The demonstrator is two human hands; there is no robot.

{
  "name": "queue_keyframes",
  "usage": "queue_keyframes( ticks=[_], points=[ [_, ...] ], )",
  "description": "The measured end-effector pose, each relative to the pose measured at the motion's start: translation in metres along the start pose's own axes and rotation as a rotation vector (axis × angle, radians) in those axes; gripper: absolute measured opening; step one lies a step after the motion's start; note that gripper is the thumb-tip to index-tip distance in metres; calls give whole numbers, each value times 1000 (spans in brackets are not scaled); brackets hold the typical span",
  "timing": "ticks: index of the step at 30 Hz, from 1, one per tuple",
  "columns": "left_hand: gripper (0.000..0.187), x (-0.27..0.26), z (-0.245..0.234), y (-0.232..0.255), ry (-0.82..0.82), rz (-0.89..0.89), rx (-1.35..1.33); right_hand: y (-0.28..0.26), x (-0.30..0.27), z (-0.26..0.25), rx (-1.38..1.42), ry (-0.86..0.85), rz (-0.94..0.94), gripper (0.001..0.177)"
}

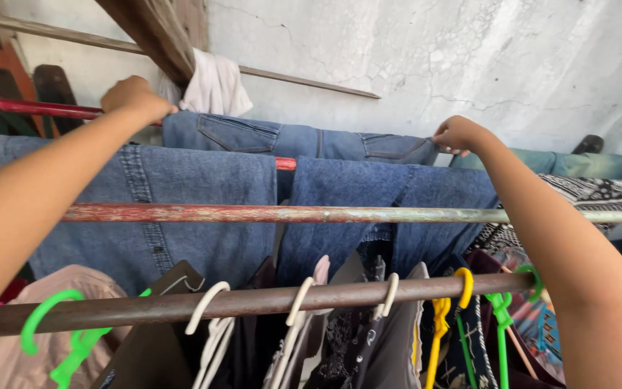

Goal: Hanging laundry on a drying rack and a pole in a semi-outdoor utility area.

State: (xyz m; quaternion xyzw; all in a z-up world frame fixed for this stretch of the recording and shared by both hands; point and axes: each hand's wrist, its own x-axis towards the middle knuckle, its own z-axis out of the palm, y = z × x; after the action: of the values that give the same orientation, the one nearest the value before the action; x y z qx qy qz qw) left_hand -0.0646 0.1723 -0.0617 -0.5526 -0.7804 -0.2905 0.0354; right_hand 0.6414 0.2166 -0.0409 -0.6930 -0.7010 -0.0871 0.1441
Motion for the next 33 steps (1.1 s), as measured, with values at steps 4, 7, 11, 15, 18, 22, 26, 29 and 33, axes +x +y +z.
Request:
queue_keyframes(
  ticks=[4, 7, 11, 15, 18, 22, 26, 29, 33],
  points=[
    [53, -29, -27, 23, 128, 225, 287, 0, -44, -68, 273, -334, 180, 32],
    [45, -69, -51, 63, -8, 304, 385, 48, -64, -97, 335, -263, 197, 33],
    [34, -119, -63, 128, -248, 398, 268, 134, -90, -119, 348, -102, 260, 26],
    [36, -155, -56, 210, -235, 560, 148, 228, -104, -116, 325, -2, 309, 22],
    [34, -171, -27, 275, -213, 641, 64, 285, -118, -111, 291, 103, 316, 21],
    [29, -168, 6, 369, -237, 769, -101, 338, -103, -123, 266, 232, 376, 18],
    [34, -181, 53, 461, -395, 769, -261, 383, -117, -108, 283, 230, 446, 16],
    [36, -185, 90, 516, -441, 746, -435, 407, -114, -92, 322, 207, 494, 15],
    [38, -182, 129, 571, -439, 726, -444, 458, -92, -65, 368, 151, 498, 15]
  ],
)
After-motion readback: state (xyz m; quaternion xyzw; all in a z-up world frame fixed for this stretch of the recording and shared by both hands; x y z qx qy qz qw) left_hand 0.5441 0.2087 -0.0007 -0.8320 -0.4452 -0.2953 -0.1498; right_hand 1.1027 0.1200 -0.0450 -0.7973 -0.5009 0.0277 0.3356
